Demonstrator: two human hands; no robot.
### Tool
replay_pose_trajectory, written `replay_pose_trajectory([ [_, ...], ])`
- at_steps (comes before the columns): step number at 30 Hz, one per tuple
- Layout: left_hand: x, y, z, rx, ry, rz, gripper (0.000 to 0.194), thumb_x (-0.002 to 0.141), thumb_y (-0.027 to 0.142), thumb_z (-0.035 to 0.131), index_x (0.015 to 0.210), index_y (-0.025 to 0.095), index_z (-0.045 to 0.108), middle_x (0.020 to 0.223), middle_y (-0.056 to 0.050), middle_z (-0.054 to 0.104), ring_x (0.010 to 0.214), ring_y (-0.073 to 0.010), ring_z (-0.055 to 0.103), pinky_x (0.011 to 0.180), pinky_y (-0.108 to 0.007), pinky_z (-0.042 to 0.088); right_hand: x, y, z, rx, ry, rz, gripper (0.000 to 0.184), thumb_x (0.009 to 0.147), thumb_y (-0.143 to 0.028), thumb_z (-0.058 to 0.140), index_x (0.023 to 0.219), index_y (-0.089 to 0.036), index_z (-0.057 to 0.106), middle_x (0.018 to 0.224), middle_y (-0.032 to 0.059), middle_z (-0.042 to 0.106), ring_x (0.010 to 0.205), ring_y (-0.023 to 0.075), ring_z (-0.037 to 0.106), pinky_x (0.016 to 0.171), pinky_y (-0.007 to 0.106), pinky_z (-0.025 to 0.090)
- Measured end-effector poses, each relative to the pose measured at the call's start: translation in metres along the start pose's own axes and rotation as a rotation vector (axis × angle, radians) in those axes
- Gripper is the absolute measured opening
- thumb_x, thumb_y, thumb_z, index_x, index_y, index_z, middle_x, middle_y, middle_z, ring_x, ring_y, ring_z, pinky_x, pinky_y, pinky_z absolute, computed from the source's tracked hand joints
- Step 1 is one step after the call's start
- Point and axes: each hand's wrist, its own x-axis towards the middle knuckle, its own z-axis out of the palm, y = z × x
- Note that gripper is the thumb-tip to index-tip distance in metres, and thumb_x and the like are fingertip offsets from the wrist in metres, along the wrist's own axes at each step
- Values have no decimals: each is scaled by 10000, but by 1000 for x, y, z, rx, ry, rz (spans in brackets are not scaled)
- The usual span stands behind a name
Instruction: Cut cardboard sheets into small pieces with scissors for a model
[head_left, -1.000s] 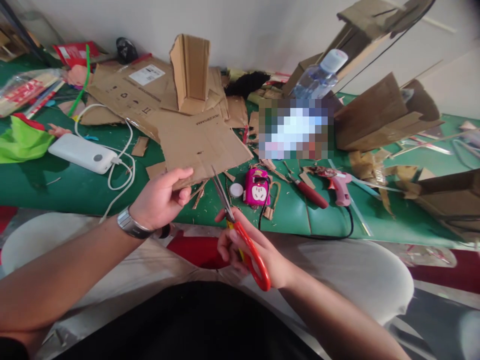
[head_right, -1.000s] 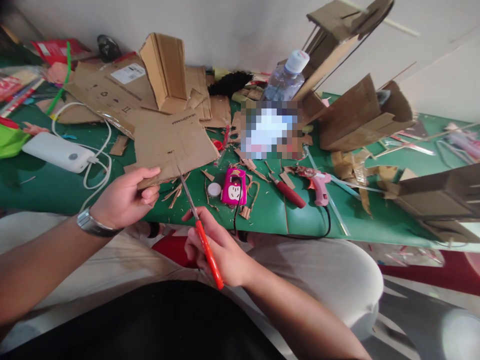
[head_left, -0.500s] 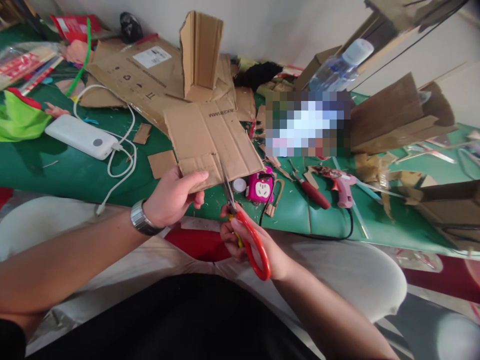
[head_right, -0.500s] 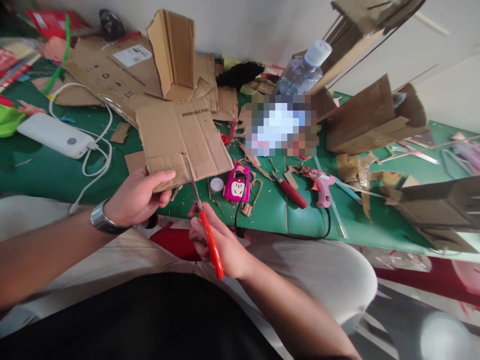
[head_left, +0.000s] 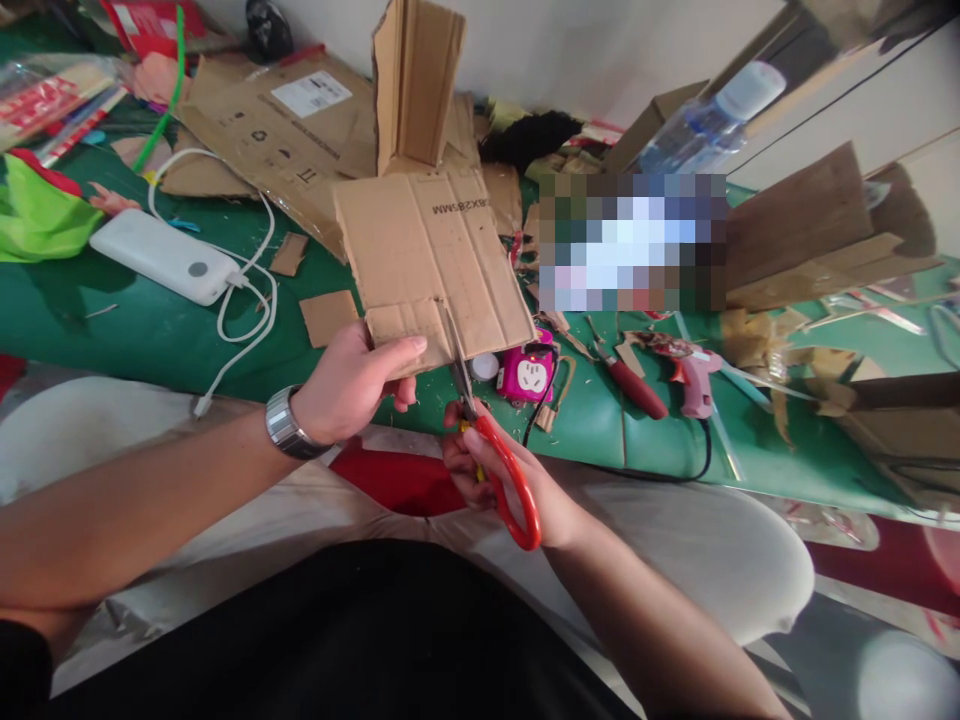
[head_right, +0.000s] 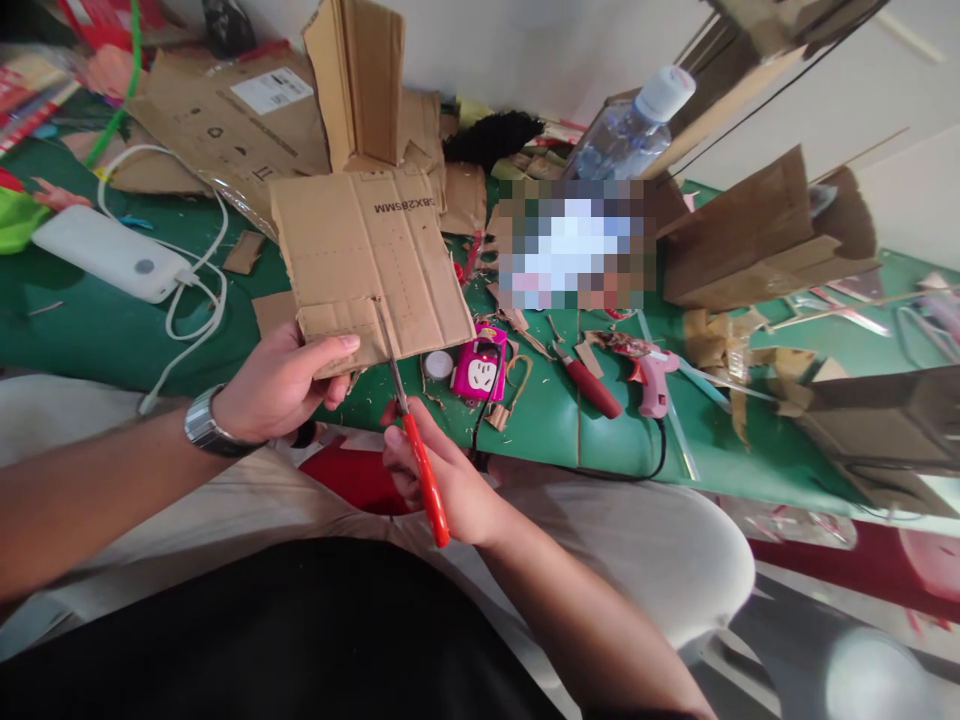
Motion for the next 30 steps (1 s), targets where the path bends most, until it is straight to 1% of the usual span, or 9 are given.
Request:
replay_pose_trajectory([
  [4, 1, 0, -1, -2, -5, -6, 148, 879, 290, 779, 861, 159, 712, 560, 32, 613, 414, -115, 568, 386, -209, 446, 3, 2, 2, 18, 6, -8, 612, 852, -695, 872, 1058, -274, 478, 728, -107, 389, 533, 54, 222, 487, 233, 121],
  [8, 2, 3, -2, -22, -12, -14, 142, 863, 284, 784, 873, 156, 724, 586, 31, 630, 408, -103, 554, 375, -205, 427, 4, 2, 3, 8, 7, -26, 593, 852, -681, 882, 1029, -273, 490, 707, -109, 369, 515, 53, 206, 473, 240, 120],
  [12, 4, 6, -1, -84, -10, -77, 141, 823, 270, 791, 824, 165, 698, 547, 45, 589, 406, -98, 544, 375, -195, 417, 4, 2, 2, 11, -3, -40, 583, 863, -680, 877, 1022, -274, 490, 709, -107, 384, 504, 50, 212, 452, 218, 141],
  [16, 6, 7, 1, -147, -16, -147, 147, 788, 248, 803, 835, 164, 691, 580, 39, 619, 408, -93, 546, 390, -196, 439, 4, 0, 1, 12, 0, -33, 594, 867, -704, 858, 1036, -279, 479, 699, -116, 401, 476, 44, 204, 428, 196, 169],
  [20, 7, 9, 1, -161, -4, -194, 128, 792, 232, 792, 833, 153, 700, 547, 31, 614, 414, -97, 555, 398, -186, 437, 3, -4, -1, -14, -1, -16, 598, 870, -705, 847, 1058, -281, 469, 689, -122, 407, 463, 44, 234, 422, 177, 209],
  [25, 7, 10, 2, -151, 12, -185, 133, 776, 234, 795, 817, 153, 698, 523, 31, 606, 401, -102, 552, 383, -187, 427, 0, -10, -4, -45, -37, -6, 569, 901, -688, 815, 1121, -284, 480, 710, -116, 444, 461, 40, 258, 413, 153, 216],
  [30, 4, 9, 2, -151, 29, -164, 158, 755, 240, 819, 814, 162, 696, 539, 38, 607, 411, -104, 565, 383, -187, 429, -2, -11, -2, -53, -26, -30, 517, 937, -645, 793, 1142, -272, 498, 709, -108, 444, 464, 41, 261, 414, 150, 210],
])
